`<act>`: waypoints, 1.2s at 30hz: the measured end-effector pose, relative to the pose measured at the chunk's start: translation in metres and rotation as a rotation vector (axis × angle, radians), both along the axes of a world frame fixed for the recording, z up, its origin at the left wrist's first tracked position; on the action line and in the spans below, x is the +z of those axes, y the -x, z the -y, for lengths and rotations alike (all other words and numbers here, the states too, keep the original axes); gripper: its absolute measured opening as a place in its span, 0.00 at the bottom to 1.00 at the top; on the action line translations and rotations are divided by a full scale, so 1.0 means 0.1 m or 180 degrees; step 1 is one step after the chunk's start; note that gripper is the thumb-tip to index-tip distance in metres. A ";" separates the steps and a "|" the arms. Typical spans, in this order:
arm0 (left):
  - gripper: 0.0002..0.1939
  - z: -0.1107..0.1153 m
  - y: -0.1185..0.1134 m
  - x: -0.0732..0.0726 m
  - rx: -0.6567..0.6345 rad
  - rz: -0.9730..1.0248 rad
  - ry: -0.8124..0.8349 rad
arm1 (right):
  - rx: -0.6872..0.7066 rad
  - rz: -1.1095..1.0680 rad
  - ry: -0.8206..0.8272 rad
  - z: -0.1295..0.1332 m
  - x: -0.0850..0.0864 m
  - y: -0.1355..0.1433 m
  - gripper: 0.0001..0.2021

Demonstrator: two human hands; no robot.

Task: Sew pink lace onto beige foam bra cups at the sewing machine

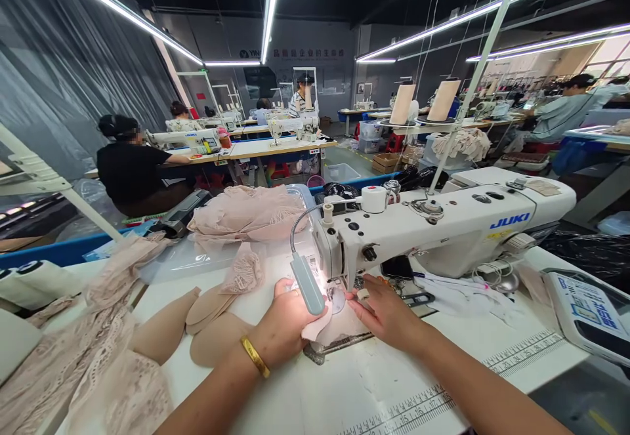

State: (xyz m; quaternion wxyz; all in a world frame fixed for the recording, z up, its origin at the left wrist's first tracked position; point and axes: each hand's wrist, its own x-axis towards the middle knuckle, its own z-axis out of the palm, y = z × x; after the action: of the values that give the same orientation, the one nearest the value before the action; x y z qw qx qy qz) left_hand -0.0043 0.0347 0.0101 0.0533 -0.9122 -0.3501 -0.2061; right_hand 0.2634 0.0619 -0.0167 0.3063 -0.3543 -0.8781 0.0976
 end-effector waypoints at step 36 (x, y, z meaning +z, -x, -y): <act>0.11 0.20 -0.24 0.01 0.0219 -0.0262 -0.0121 | 0.0492 0.0697 0.0237 0.06 0.00 0.09 0.13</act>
State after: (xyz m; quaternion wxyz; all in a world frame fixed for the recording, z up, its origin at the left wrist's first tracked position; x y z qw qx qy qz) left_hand 0.0201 0.0142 0.0109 0.0921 -0.9061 -0.3748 -0.1731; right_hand 0.2545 0.0557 -0.0168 0.1869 -0.3053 -0.9267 0.1141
